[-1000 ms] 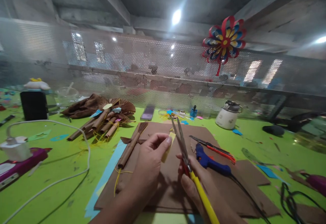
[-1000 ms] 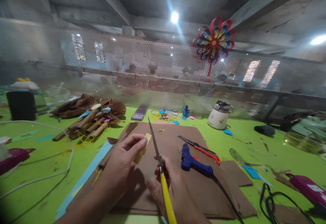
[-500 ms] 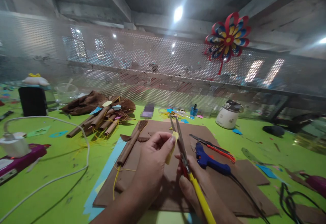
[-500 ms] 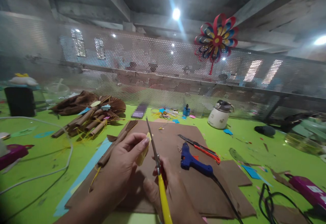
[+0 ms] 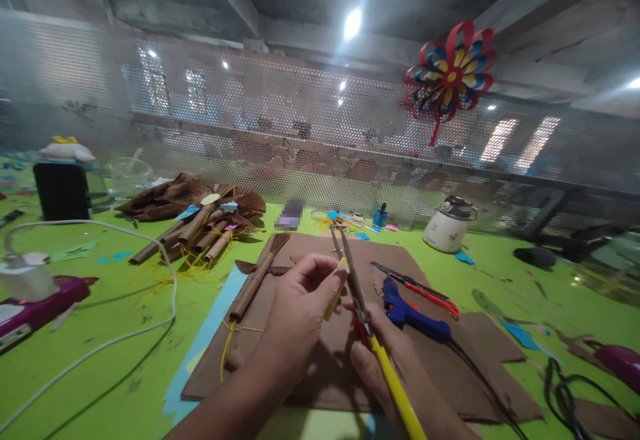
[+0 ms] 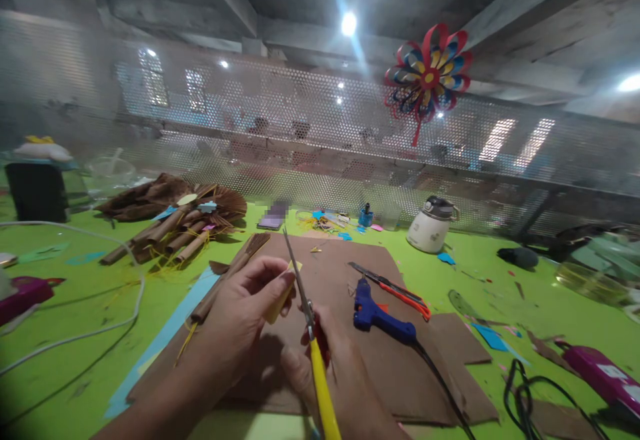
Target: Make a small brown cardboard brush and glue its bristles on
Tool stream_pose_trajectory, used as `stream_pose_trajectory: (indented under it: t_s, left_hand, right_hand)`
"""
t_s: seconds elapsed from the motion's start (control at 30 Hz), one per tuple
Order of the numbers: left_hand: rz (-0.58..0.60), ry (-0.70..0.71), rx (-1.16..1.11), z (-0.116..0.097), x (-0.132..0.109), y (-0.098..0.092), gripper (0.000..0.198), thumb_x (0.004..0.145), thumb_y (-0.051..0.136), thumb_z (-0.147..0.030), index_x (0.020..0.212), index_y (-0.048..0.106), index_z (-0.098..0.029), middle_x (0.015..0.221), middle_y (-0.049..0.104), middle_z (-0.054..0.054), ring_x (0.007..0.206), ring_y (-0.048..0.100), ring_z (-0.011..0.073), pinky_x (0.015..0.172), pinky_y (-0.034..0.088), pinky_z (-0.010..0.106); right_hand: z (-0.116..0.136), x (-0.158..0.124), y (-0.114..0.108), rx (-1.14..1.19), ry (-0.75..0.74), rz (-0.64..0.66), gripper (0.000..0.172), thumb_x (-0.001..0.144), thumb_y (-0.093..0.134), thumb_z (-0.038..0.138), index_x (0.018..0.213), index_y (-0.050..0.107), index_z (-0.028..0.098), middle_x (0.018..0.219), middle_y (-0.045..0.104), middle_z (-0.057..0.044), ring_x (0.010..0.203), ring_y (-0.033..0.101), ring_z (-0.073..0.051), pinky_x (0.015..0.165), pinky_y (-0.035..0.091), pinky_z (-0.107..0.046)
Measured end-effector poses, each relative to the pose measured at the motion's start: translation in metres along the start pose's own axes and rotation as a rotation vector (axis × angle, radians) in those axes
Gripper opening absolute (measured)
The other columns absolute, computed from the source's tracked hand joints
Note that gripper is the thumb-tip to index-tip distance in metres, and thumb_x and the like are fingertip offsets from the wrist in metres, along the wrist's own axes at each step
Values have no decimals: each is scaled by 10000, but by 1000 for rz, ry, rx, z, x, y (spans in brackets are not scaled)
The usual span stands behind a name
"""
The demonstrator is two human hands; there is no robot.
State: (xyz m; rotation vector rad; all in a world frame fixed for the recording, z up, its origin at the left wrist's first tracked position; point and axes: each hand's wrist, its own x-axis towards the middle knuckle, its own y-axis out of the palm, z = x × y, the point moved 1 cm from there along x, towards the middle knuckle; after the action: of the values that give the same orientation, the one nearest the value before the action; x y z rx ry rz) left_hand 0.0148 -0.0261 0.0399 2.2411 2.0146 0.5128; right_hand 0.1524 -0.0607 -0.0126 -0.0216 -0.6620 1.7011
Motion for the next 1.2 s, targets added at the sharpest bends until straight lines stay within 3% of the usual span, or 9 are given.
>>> stream_pose_trajectory:
  t_s: [0.17,0.33,0.5,0.6,0.77,1.2]
  left_hand:
    - [95,-12,22,-6,1,-4,134,740,634,-296,745,577,-175,603,558,-5,473,442,87,438,333,212]
    - [95,-40,35,-13,2,-6,140,702,667,-277,715,594,-159,553,478,-28,484,384,71,449,270,196]
    - [126,-42,100,-19,2,-9,132,693,668,-265,695,597,-154,580,480,-21,509,363,75,476,263,204]
    - [140,-33,113,-20,2,-11,120,694,661,-257,677,591,-160,560,454,-32,495,344,75,469,250,210]
    - [178,-30,122,-17,3,-13,111,705,656,-257,709,592,-166,584,476,-25,512,374,82,481,271,212]
    - [147,-37,102,-13,4,-10,156,692,676,-265,703,558,-164,564,488,-27,490,403,78,445,274,202]
  right_hand:
    - [3,1,-2,25,40,25,427,802,523,489,1127,494,214,784,497,-23,620,471,-128,541,403,-227]
    - [-5,3,-2,95,67,-69,501,790,494,559,1137,520,198,796,530,-38,626,497,-135,531,409,-232]
    - [9,4,-13,-40,-17,9,453,764,538,532,1042,560,175,754,523,-28,619,481,-137,532,407,-230]
    - [17,4,-17,-117,-43,-11,445,757,550,506,1045,560,166,766,543,-36,634,478,-145,546,413,-236]
    - [11,5,-17,-151,-55,-22,411,758,554,472,1031,554,165,755,520,-25,622,459,-141,544,400,-235]
    - [6,3,-19,-96,15,20,462,770,544,502,1090,526,169,751,486,-9,625,441,-135,559,365,-238]
